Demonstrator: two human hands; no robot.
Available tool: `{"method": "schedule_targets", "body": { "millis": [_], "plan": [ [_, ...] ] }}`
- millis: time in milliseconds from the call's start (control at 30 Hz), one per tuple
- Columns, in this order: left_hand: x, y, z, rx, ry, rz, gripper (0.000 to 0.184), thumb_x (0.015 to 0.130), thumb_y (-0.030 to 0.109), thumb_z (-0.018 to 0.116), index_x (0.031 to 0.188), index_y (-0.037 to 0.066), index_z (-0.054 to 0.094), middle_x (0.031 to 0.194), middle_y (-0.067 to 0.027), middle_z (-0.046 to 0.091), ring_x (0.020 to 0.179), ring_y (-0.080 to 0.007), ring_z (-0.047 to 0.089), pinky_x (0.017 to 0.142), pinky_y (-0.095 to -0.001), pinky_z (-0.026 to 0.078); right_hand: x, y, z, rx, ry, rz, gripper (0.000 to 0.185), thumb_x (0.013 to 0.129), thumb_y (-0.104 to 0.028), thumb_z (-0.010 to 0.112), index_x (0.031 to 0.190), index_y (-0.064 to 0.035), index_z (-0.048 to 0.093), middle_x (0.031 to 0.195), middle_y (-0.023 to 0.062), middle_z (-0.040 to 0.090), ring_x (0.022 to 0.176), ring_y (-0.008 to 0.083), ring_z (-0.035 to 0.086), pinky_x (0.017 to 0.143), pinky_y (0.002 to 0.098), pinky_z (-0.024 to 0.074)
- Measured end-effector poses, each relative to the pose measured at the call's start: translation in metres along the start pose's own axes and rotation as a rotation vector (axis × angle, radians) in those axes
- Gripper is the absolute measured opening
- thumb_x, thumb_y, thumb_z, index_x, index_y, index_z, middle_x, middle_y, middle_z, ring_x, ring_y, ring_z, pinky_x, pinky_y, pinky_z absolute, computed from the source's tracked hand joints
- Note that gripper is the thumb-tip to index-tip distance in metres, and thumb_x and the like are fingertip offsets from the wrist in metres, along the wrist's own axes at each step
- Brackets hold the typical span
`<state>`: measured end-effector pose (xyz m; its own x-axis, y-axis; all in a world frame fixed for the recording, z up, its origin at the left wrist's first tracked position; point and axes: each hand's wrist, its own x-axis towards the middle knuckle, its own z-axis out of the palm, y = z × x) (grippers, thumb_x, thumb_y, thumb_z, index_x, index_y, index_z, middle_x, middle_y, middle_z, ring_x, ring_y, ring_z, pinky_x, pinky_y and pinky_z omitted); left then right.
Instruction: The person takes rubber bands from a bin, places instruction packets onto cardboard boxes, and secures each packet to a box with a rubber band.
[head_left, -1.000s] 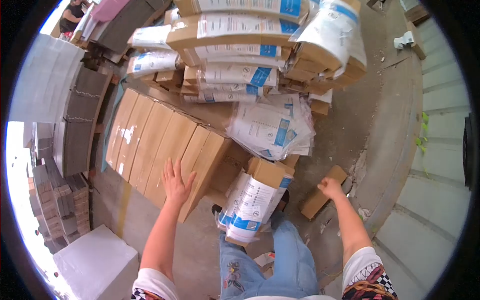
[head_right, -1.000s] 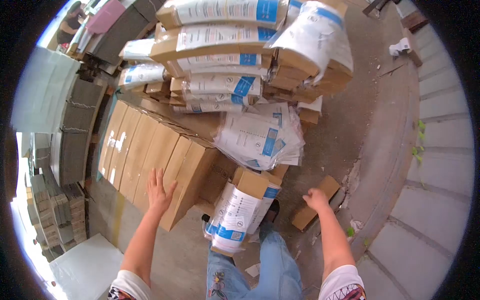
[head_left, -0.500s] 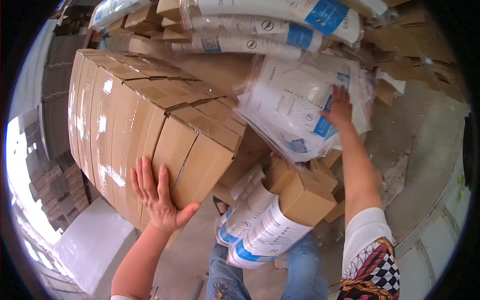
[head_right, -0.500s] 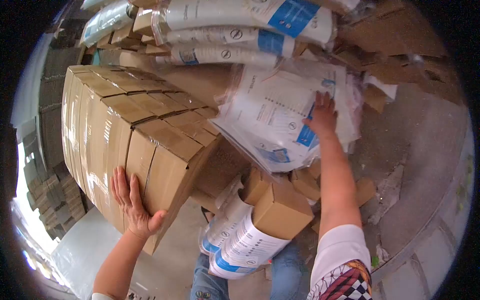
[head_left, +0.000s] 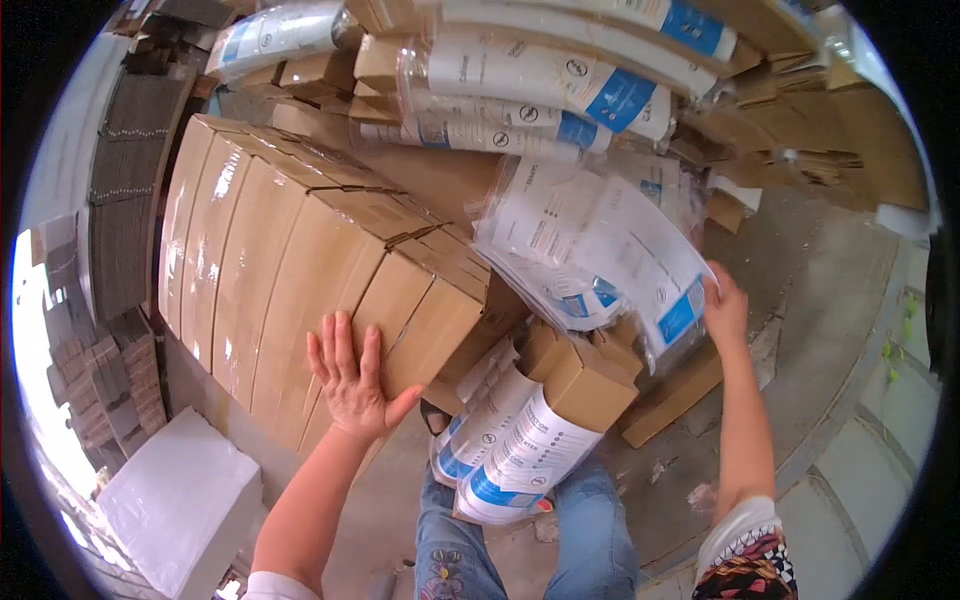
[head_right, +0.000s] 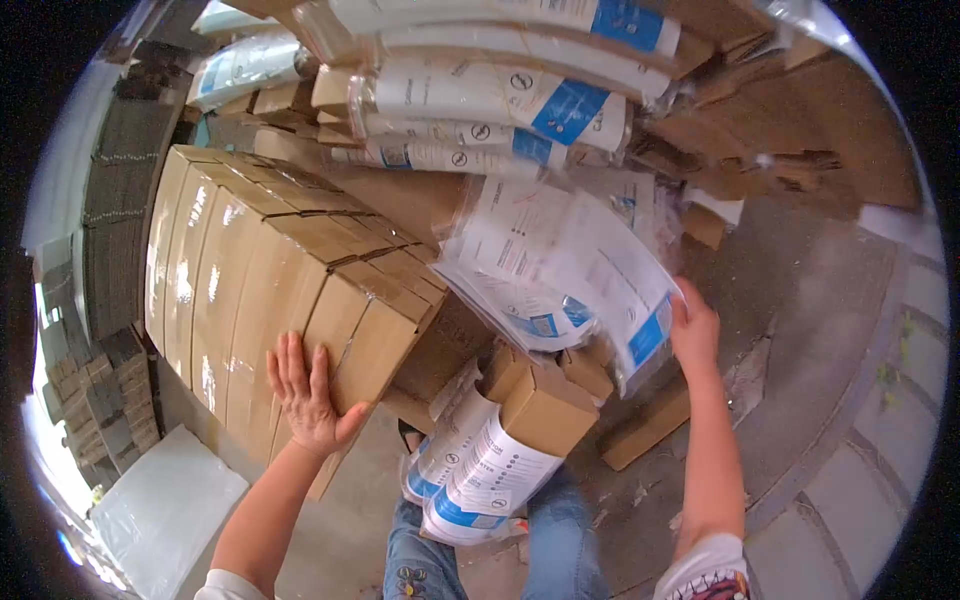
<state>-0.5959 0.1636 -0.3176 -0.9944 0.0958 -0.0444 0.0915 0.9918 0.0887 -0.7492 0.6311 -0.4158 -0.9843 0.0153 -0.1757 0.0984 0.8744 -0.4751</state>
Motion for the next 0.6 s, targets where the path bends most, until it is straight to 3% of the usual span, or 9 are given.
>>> {"method": "schedule_targets", "body": {
  "millis": [100, 233, 300, 367, 433, 467, 500, 567, 600],
  "plan": [
    [-0.001, 0.002, -0.005, -0.020, -0.021, -0.039, 0.084, 0.076, 0.062, 0.050, 0.137, 0.008, 0.031, 0.145, -0.0227, 0.017, 0.135, -0.0377, 0.015, 0.108, -0.0518, 0.005, -0.047, -0.041, -0.076, 0.320, 0.081, 0.111, 0.031, 0.091, -0.014, 0.052, 0.118, 0.0011, 0.054, 0.104, 0.0142, 0.063, 0.091, 0.0190, 0.061, 0.081, 0.0299, 0.0462],
    [-0.003, 0.015, -0.023, -0.096, -0.082, -0.160, 0.076, 0.079, 0.051, 0.057, 0.136, 0.007, 0.033, 0.146, -0.0205, 0.015, 0.136, -0.0355, 0.012, 0.108, -0.0516, 0.006, -0.125, -0.109, -0.140, 0.905, 0.136, 0.430, 0.032, 0.092, -0.015, 0.050, 0.118, 0.0039, 0.051, 0.113, 0.0088, 0.056, 0.101, 0.0160, 0.053, 0.087, 0.0280, 0.0420],
    [-0.022, 0.051, -0.036, -0.381, 0.133, -0.346, 0.070, 0.081, 0.043, 0.059, 0.136, 0.008, 0.033, 0.143, -0.0213, 0.022, 0.133, -0.0359, 0.020, 0.108, -0.0502, 0.011, -0.171, -0.146, -0.147, 1.028, 0.093, 0.452, 0.031, 0.092, -0.013, 0.048, 0.119, 0.0023, 0.048, 0.113, 0.0082, 0.054, 0.100, 0.0162, 0.053, 0.086, 0.0292, 0.0432],
    [-0.048, 0.082, -0.072, -1.414, -0.059, -0.693, 0.063, 0.088, 0.041, 0.054, 0.135, 0.005, 0.034, 0.131, -0.0195, 0.042, 0.121, -0.0301, 0.040, 0.102, -0.0417, 0.030, -0.215, -0.202, -0.141, 1.238, -0.002, 0.563, 0.033, 0.089, -0.007, 0.048, 0.121, -0.0017, 0.042, 0.113, 0.0094, 0.051, 0.100, 0.0175, 0.053, 0.087, 0.0322, 0.0447],
    [-0.076, 0.082, -0.108, -2.336, -0.404, -1.012, 0.059, 0.089, 0.040, 0.053, 0.134, 0.005, 0.037, 0.124, -0.0151, 0.050, 0.112, -0.0233, 0.048, 0.097, -0.0362, 0.036, -0.265, -0.228, -0.107, 1.348, -0.175, 0.628, 0.027, 0.083, 0.003, 0.052, 0.107, -0.0045, 0.045, 0.105, 0.0068, 0.053, 0.095, 0.0150, 0.053, 0.083, 0.0314, 0.0459],
    [-0.095, 0.075, -0.111, -2.278, -0.330, -0.904, 0.056, 0.088, 0.037, 0.054, 0.132, 0.005, 0.040, 0.118, -0.0119, 0.054, 0.104, -0.0187, 0.052, 0.091, -0.0326, 0.040, -0.289, -0.234, -0.088, 1.340, -0.308, 0.646, 0.024, 0.080, 0.004, 0.056, 0.100, -0.0046, 0.047, 0.098, 0.0045, 0.054, 0.089, 0.0134, 0.054, 0.079, 0.0290, 0.0461],
    [-0.091, 0.067, -0.142, -1.795, -0.381, -1.047, 0.053, 0.087, 0.034, 0.056, 0.129, 0.004, 0.044, 0.112, -0.0099, 0.057, 0.101, -0.0174, 0.055, 0.087, -0.0311, 0.043, -0.306, -0.245, -0.071, 1.209, -0.454, 0.592, 0.027, 0.077, 0.005, 0.059, 0.101, -0.0031, 0.049, 0.095, 0.0046, 0.058, 0.087, 0.0138, 0.056, 0.077, 0.0282, 0.0463],
    [-0.124, 0.036, -0.146, -2.044, -0.320, -0.906, 0.049, 0.086, 0.030, 0.058, 0.125, 0.002, 0.047, 0.116, -0.0080, 0.056, 0.106, -0.0180, 0.054, 0.090, -0.0310, 0.043, -0.331, -0.272, -0.032, 1.334, -0.606, 0.640, 0.031, 0.076, 0.004, 0.063, 0.104, -0.0010, 0.052, 0.097, 0.0066, 0.061, 0.086, 0.0149, 0.058, 0.075, 0.0277, 0.0470],
    [-0.131, 0.018, -0.141, -2.103, -0.324, -1.005, 0.049, 0.085, 0.028, 0.060, 0.125, 0.002, 0.047, 0.116, -0.0080, 0.056, 0.105, -0.0186, 0.055, 0.090, -0.0322, 0.044, -0.338, -0.277, -0.016, 1.362, -0.685, 0.675, 0.033, 0.075, 0.003, 0.064, 0.106, -0.0005, 0.052, 0.098, 0.0075, 0.062, 0.085, 0.0153, 0.059, 0.074, 0.0278, 0.0477]
  ]
}}
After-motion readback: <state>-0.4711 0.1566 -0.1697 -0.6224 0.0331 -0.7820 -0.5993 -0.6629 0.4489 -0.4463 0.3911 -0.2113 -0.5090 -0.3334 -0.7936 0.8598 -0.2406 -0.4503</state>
